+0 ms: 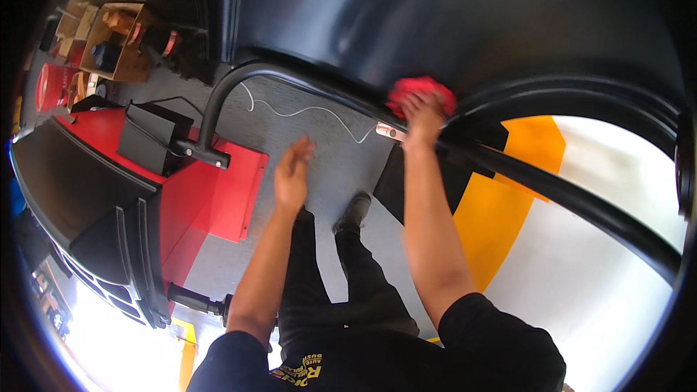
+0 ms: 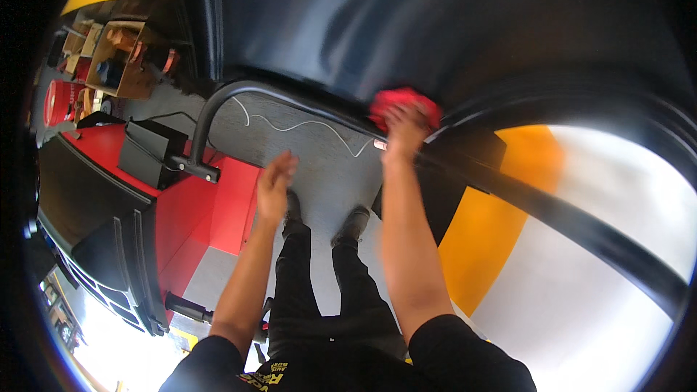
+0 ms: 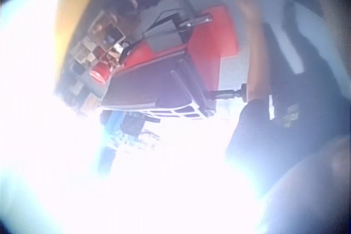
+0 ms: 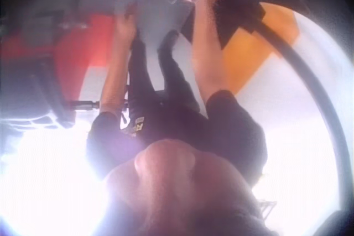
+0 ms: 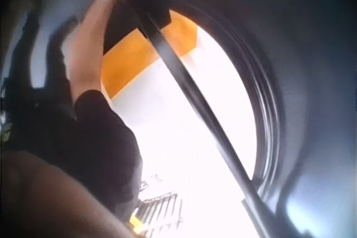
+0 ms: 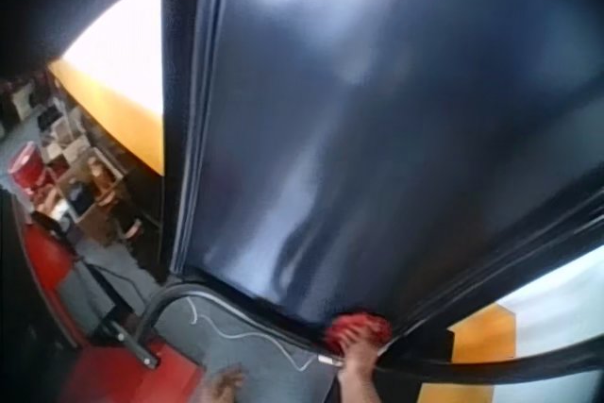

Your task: The person wipes the surfaces of a tire balancing machine with a red cloth, cleaning the control panel, side panels, and arm. The person then walks to a blue tire changer and places the cloth on it.

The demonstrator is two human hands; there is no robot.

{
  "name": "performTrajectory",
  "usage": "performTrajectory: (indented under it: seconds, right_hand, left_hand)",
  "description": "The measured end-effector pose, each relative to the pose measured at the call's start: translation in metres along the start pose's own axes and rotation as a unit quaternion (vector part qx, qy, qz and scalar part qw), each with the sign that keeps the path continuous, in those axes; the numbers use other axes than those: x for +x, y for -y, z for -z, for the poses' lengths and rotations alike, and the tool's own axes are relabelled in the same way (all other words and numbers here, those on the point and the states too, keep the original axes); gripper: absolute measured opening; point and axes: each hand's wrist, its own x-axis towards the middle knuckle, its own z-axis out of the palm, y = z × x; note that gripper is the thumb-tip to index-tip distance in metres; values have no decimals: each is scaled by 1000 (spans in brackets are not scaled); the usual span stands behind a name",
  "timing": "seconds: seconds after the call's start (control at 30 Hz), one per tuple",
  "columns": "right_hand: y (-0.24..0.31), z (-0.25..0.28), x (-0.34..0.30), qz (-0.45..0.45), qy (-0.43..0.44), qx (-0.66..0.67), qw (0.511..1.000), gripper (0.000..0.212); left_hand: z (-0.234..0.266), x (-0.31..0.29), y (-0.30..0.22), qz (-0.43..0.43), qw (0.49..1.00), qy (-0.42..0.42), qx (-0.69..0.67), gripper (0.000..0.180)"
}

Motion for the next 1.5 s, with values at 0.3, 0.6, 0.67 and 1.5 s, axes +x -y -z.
performTrajectory:
  seconds: [0.3,0.6,0.67,1.5]
  right_hand:
    - [-40,-94,-9,275,13,-15,961,26]
    - [-79,-288,-95,235,368,-130,890,22]
    - [-67,-255,-88,224,374,-52,898,29]
    - [-47,-293,-87,282,268,-82,918,32]
  left_hand:
    - [25,-120,68,137,979,77,-133,50]
    - [60,-103,42,133,984,74,-91,44]
    - [57,-87,22,122,986,77,-81,44]
    - [48,-61,-80,7,989,77,-127,48]
